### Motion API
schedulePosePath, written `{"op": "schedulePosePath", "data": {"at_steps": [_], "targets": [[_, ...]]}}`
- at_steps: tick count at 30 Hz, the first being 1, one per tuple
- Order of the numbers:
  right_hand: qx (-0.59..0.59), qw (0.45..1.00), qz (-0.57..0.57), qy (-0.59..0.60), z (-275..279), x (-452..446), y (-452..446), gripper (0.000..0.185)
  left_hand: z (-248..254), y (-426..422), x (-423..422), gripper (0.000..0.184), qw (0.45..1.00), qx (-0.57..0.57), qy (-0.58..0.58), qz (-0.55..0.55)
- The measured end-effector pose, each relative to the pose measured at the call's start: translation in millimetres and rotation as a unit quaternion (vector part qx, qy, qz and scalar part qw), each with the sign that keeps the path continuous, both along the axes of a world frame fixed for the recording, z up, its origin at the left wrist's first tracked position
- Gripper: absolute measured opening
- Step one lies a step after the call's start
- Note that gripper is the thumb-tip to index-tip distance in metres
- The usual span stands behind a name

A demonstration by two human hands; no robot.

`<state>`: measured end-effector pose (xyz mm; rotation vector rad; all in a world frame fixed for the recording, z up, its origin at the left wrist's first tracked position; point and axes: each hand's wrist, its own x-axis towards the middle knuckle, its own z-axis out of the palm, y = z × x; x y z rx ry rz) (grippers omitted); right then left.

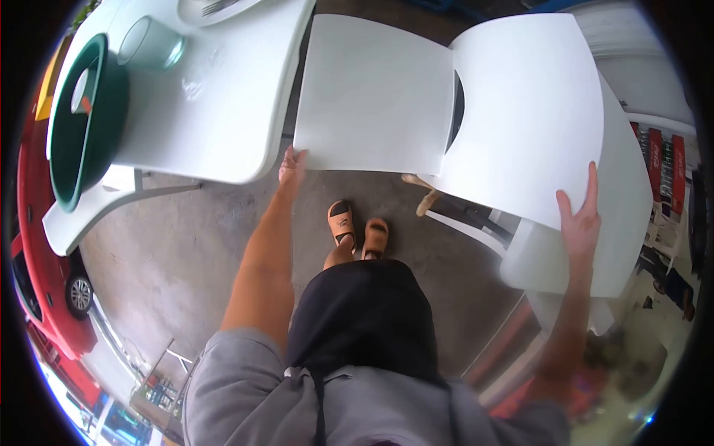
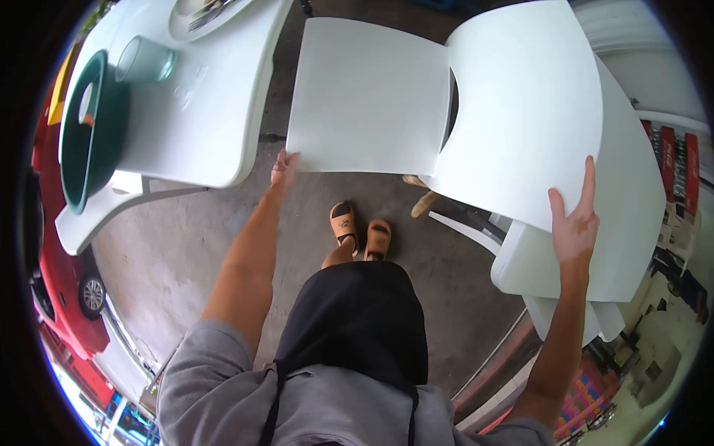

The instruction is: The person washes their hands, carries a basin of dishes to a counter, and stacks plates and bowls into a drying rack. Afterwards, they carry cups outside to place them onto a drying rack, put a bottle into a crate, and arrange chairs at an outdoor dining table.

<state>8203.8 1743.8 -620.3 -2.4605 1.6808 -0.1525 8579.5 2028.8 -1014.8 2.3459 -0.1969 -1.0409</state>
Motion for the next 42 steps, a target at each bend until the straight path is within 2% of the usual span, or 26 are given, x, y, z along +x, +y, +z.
{"op": "schedulePosePath", "data": {"at_steps": [4,6,8,10,11,12,13,14,15,16,17,18,20,22,24,25,27,28,29,30,32,34,36,38,40,42], "targets": [[-0.002,0.999,0.033,-0.023,0,-26,50,0.073,-22,51,-9,0.074,0.999,0.029,-0.004,-0.046],[-0.009,0.998,0.051,-0.027,1,-41,77,0.074,-8,68,-27,0.076,0.998,0.023,0.012,-0.049],[0.053,0.997,0.014,-0.057,5,-50,114,0.078,24,86,-70,0.082,0.946,0.190,-0.209,-0.161],[0.110,0.993,-0.027,-0.031,25,-44,168,0.081,84,95,-133,0.088,0.917,0.120,-0.286,-0.251],[0.168,0.983,-0.078,0.005,38,-46,190,0.084,116,93,-159,0.092,0.922,0.033,-0.246,-0.298],[0.155,0.979,-0.026,-0.128,23,-65,214,0.089,172,96,-187,0.094,0.933,-0.164,-0.104,-0.305],[0.206,0.974,-0.038,-0.089,35,-63,242,0.090,228,101,-228,0.097,0.908,-0.183,-0.108,-0.361],[0.233,0.956,-0.008,-0.180,26,-72,269,0.089,281,120,-264,0.102,0.891,-0.259,-0.068,-0.366],[0.267,0.924,0.023,-0.272,17,-82,296,0.088,321,134,-292,0.108,0.841,-0.320,-0.093,-0.426],[0.305,0.883,0.054,-0.354,8,-92,323,0.087,342,146,-320,0.107,0.811,-0.367,-0.091,-0.445],[0.317,0.890,0.123,-0.304,22,-99,344,0.087,359,162,-347,0.100,0.824,-0.417,-0.047,-0.380],[0.456,0.825,0.094,-0.320,30,-108,363,0.087,365,185,-368,0.081,0.861,-0.368,-0.143,-0.320],[0.404,0.830,0.321,-0.213,73,-112,371,0.091,354,222,-364,0.062,0.852,-0.335,-0.208,-0.343],[0.332,0.884,0.260,-0.202,91,-122,362,0.095,365,262,-353,0.052,0.834,-0.297,-0.259,-0.385],[0.048,0.937,0.341,-0.052,109,-125,338,0.094,366,304,-336,0.043,0.838,-0.290,-0.281,-0.368],[0.042,0.936,0.344,-0.055,110,-125,333,0.094,376,325,-320,0.036,0.847,-0.294,-0.282,-0.342],[0.009,0.912,0.403,0.080,93,-123,333,0.085,362,373,-286,0.026,0.873,-0.304,-0.284,-0.255],[0.005,0.911,0.404,0.078,85,-114,343,0.085,373,393,-267,0.025,0.891,-0.296,-0.260,-0.226],[0.029,0.899,0.438,0.015,73,-104,360,0.077,356,418,-250,0.023,0.873,-0.284,-0.337,-0.208],[0.056,0.882,0.466,-0.046,59,-98,382,0.069,383,436,-237,0.023,0.913,-0.191,-0.320,-0.164],[0.004,0.888,0.458,0.022,19,-85,427,0.054,364,490,-199,0.021,0.874,-0.152,-0.399,-0.234],[-0.003,0.891,0.453,0.023,33,-52,468,0.042,387,524,-173,0.020,0.879,-0.064,-0.412,-0.233],[0.030,0.882,0.466,0.065,46,-14,490,0.034,391,568,-140,0.020,0.872,-0.056,-0.427,-0.232],[0.032,0.856,0.515,0.009,27,10,529,0.029,401,603,-110,0.021,0.889,-0.042,-0.406,-0.205],[0.064,0.852,0.518,0.047,19,42,564,0.031,401,636,-75,0.021,0.908,-0.028,-0.382,-0.170],[-0.018,0.835,0.550,0.021,7,76,596,0.035,389,668,-38,0.023,0.884,-0.063,-0.442,-0.141]]}}
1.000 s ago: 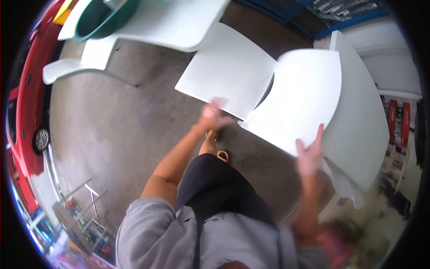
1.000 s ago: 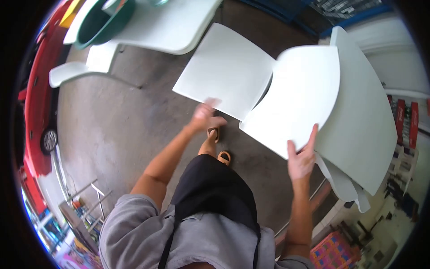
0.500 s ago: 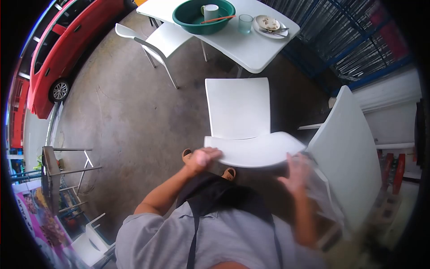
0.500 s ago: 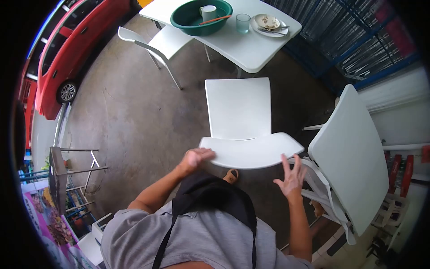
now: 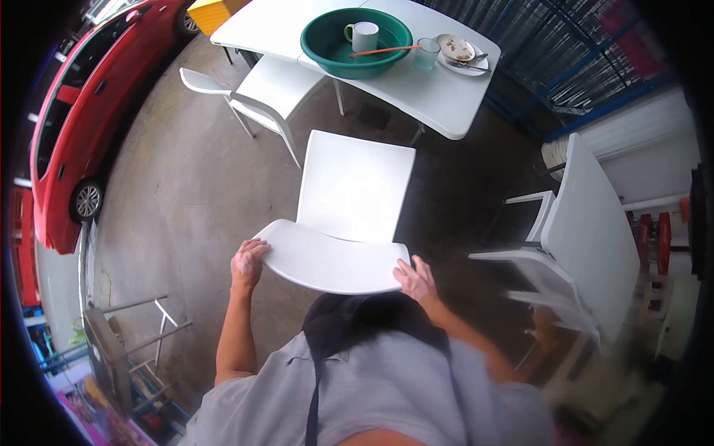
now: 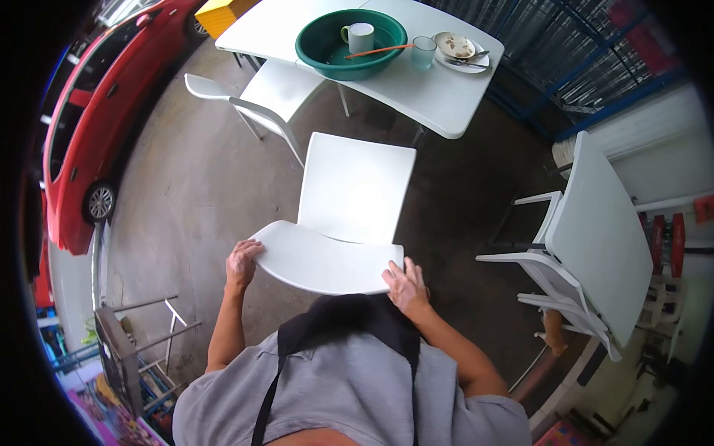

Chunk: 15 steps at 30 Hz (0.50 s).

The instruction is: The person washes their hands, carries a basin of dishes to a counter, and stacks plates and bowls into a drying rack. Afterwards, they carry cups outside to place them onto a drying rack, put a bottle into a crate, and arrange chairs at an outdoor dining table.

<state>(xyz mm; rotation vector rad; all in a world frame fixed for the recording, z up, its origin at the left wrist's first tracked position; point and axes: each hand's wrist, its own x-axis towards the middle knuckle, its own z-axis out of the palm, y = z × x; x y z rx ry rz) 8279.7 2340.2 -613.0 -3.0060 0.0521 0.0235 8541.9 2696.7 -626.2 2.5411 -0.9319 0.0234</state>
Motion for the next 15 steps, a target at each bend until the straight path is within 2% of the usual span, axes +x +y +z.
{"op": "schedulePosePath", "data": {"at_steps": [1,2,4,5,6,8,9,10,12,13,15], "targets": [[0.100,0.989,-0.031,0.101,-3,16,11,0.041,-4,14,15,0.022,0.999,-0.001,0.041,0.021],[0.100,0.989,-0.039,0.103,-8,32,18,0.041,-8,15,31,0.022,0.999,-0.002,0.044,0.014],[0.205,0.975,-0.077,0.020,-20,60,32,0.046,-18,18,51,0.047,0.992,-0.076,-0.079,0.062],[0.216,0.973,-0.085,0.001,-29,73,35,0.047,-26,24,67,0.067,0.996,-0.050,-0.027,0.070],[0.214,0.973,-0.090,0.000,-28,85,37,0.047,-36,28,87,0.067,0.996,-0.052,-0.027,0.065],[0.214,0.970,-0.115,-0.011,-25,102,44,0.043,-51,35,123,0.063,0.998,-0.066,0.004,-0.012],[0.217,0.967,-0.130,-0.041,-31,109,46,0.040,-34,20,134,0.051,1.000,-0.026,0.013,0.003],[0.215,0.967,-0.130,-0.041,-37,115,45,0.040,-34,9,153,0.051,1.000,-0.028,0.013,0.002],[0.209,0.964,-0.155,-0.050,-38,129,45,0.040,-39,-8,188,0.043,0.993,-0.089,-0.025,-0.069],[0.196,0.965,-0.154,-0.086,-37,138,45,0.035,-40,-17,203,0.043,0.993,-0.092,-0.027,-0.068],[0.196,0.965,-0.155,-0.076,-30,167,37,0.032,-47,-36,234,0.035,0.992,-0.103,-0.037,-0.056]]}}
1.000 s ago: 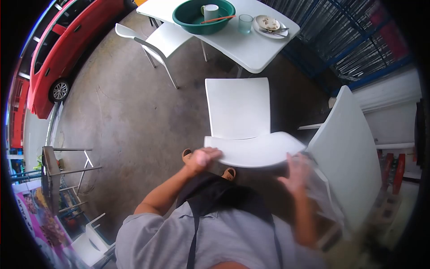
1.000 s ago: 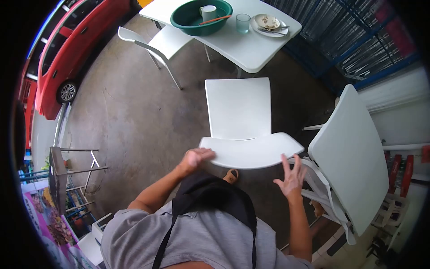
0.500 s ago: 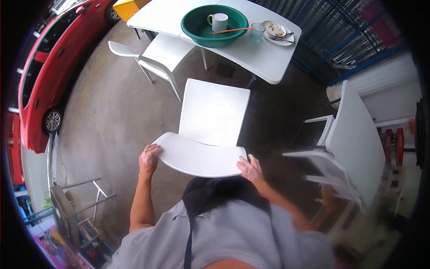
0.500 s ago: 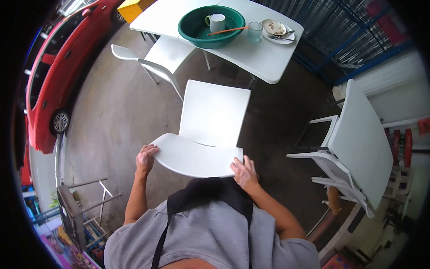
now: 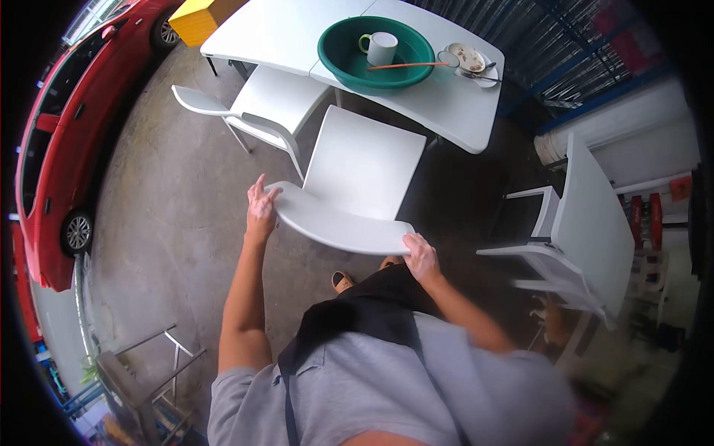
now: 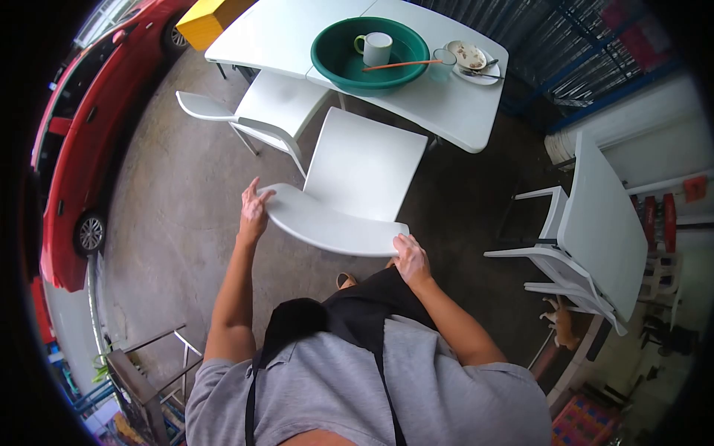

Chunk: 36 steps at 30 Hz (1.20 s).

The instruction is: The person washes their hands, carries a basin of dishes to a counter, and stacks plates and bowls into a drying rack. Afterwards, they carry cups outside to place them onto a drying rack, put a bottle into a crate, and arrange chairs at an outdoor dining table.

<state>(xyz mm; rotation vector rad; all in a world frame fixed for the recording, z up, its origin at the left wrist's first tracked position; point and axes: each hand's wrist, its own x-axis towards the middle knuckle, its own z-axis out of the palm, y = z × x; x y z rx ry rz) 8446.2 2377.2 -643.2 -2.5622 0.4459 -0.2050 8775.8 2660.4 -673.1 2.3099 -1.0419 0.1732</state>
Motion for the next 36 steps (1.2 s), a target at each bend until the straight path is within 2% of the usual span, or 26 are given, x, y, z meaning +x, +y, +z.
{"op": "schedulePosePath", "data": {"at_steps": [1,3,4,7,9,11,13,15,18,20,23,24,25,27,28,29,30,31,32,33,34,35,36], "targets": [[0.005,1.000,0.001,0.011,4,12,-3,0.029,-4,-10,18,0.035,1.000,-0.003,0.000,0.001],[0.006,1.000,-0.004,0.011,6,33,-7,0.028,-5,-25,53,0.033,0.990,0.087,-0.106,0.009],[0.010,1.000,-0.009,0.011,6,48,-12,0.026,-6,-31,65,0.034,0.986,0.129,-0.096,0.033],[-0.003,1.000,0.019,0.015,6,76,-19,0.027,9,-55,100,0.036,0.976,0.136,-0.166,0.034],[-0.002,0.999,0.026,0.027,4,93,-27,0.029,17,-74,117,0.039,0.976,0.155,-0.148,0.048],[0.016,0.998,0.036,0.046,6,109,-38,0.029,26,-92,129,0.046,0.951,0.225,-0.198,0.077],[0.024,0.997,0.052,0.060,5,118,-53,0.028,32,-105,140,0.053,0.951,0.232,-0.192,0.066],[0.027,0.994,0.068,0.076,7,124,-70,0.028,39,-115,144,0.058,0.927,0.300,-0.223,0.038],[0.042,0.993,0.080,0.069,9,125,-76,0.030,40,-121,146,0.064,0.945,0.265,-0.189,0.035],[0.043,0.986,0.129,0.092,5,125,-85,0.035,41,-121,148,0.067,0.945,0.268,-0.186,0.021],[0.060,0.980,0.179,0.063,-1,126,-102,0.043,37,-122,151,0.069,0.950,0.268,-0.161,0.016],[0.055,0.970,0.218,0.096,-5,128,-113,0.053,29,-120,153,0.073,0.951,0.279,-0.131,0.019],[0.179,0.924,0.205,0.270,26,146,-122,0.065,30,-118,149,0.073,0.950,0.283,-0.134,0.009],[0.277,0.834,0.135,0.457,99,188,-132,0.071,37,-119,146,0.075,0.987,0.134,0.029,0.080],[0.280,0.832,0.138,0.459,95,192,-130,0.071,19,-109,155,0.068,0.993,0.042,0.027,0.104],[0.283,0.863,0.031,0.418,86,195,-131,0.076,21,-104,160,0.068,0.993,0.044,0.027,0.108],[0.282,0.883,-0.078,0.368,80,202,-130,0.082,29,-103,165,0.064,0.896,-0.127,0.345,0.249],[0.284,0.881,-0.078,0.370,73,208,-125,0.082,36,-101,167,0.061,0.655,-0.277,0.610,0.350],[0.341,0.832,-0.202,0.389,69,211,-117,0.085,52,-102,171,0.057,0.554,-0.343,0.698,0.296],[0.389,0.765,-0.323,0.399,62,211,-109,0.089,43,-105,173,0.057,0.552,-0.338,0.701,0.300],[0.381,0.770,-0.318,0.401,-4,186,-108,0.092,29,-113,175,0.058,0.571,-0.312,0.730,0.207],[0.388,0.774,-0.300,0.401,-11,170,-98,0.092,20,-122,175,0.059,0.584,-0.284,0.752,0.112],[0.391,0.743,-0.370,0.398,-16,171,-95,0.089,16,-130,165,0.058,0.700,-0.194,0.649,0.225]]}}
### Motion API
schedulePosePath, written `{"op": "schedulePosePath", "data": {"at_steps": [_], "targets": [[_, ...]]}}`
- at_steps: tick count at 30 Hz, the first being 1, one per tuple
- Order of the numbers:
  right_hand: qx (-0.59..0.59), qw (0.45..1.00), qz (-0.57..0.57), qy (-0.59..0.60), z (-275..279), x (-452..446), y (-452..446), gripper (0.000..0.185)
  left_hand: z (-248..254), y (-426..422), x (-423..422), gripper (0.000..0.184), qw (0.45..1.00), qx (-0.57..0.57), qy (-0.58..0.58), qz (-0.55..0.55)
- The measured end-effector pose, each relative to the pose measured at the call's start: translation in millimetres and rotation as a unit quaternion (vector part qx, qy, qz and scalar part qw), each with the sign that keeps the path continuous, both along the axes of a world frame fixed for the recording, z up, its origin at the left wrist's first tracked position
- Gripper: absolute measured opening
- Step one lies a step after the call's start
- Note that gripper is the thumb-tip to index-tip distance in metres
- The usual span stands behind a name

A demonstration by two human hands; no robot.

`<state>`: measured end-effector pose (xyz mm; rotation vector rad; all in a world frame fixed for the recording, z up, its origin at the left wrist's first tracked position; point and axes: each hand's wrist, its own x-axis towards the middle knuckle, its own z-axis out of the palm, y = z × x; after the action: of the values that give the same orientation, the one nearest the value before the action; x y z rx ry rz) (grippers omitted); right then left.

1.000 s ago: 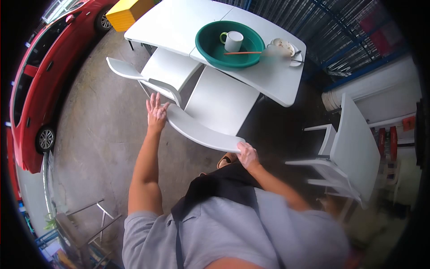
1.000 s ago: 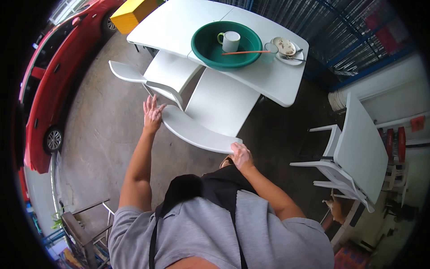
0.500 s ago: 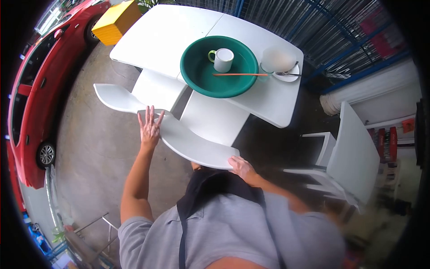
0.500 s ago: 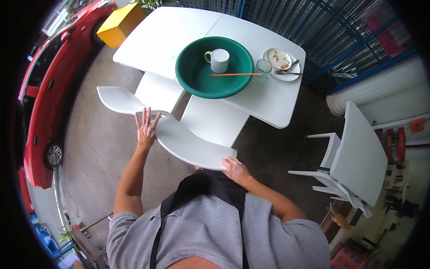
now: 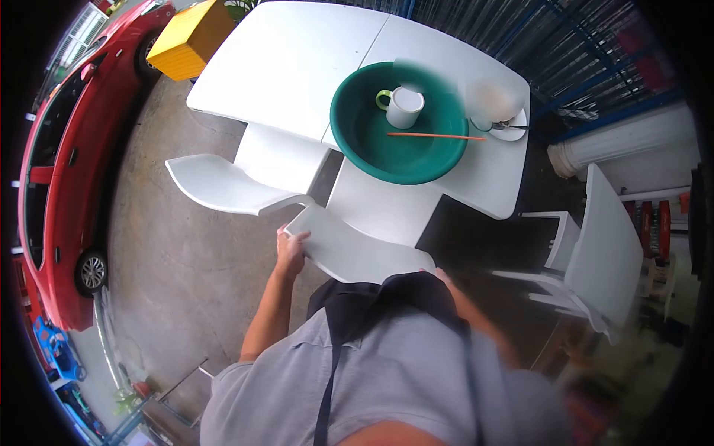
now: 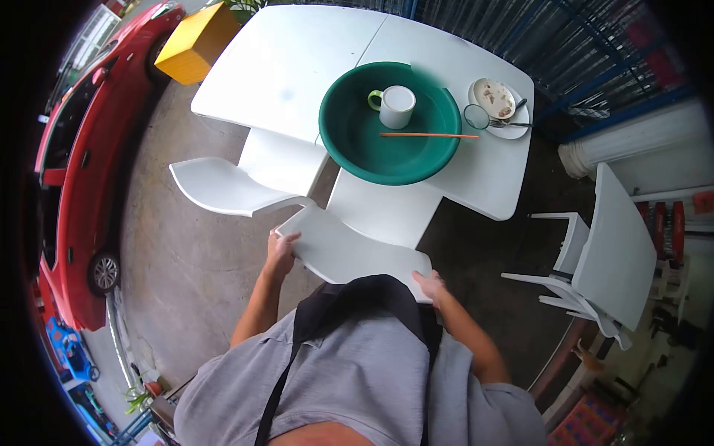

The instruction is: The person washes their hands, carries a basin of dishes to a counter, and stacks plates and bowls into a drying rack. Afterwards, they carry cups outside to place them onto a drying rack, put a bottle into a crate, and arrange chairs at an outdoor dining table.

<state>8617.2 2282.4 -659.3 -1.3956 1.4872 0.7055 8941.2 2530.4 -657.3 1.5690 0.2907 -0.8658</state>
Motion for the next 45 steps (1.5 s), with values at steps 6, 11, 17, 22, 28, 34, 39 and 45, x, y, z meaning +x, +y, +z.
{"op": "schedulePosePath", "data": {"at_steps": [6,11,17,22,28,34,39,45], "targets": [[0.094,0.986,-0.136,-0.016,35,-1,-10,0.077,5,-7,-25,0.065,0.990,0.075,-0.113,-0.025],[0.007,0.997,-0.076,0.003,49,3,-11,0.074,30,-8,-22,0.065,0.994,0.052,-0.083,-0.050],[0.021,0.992,-0.121,-0.007,62,15,-27,0.073,37,-31,-3,0.061,0.986,0.054,-0.141,-0.070],[-0.052,0.988,-0.146,-0.009,1,15,-51,0.054,8,-65,24,0.059,0.984,0.023,-0.168,-0.058],[0.105,0.929,-0.259,-0.244,6,45,-104,0.033,7,-80,58,0.056,0.984,0.061,-0.134,-0.098],[-0.328,0.923,0.134,-0.150,20,27,-126,0.052,50,-22,60,0.082,0.870,0.355,-0.236,0.248],[-0.290,0.950,0.041,-0.112,9,12,-155,0.058,11,19,133,0.075,0.963,-0.092,-0.013,0.253],[-0.200,0.906,-0.255,-0.272,28,32,-197,0.047,-16,-19,139,0.052,0.916,0.013,-0.054,0.398]]}}
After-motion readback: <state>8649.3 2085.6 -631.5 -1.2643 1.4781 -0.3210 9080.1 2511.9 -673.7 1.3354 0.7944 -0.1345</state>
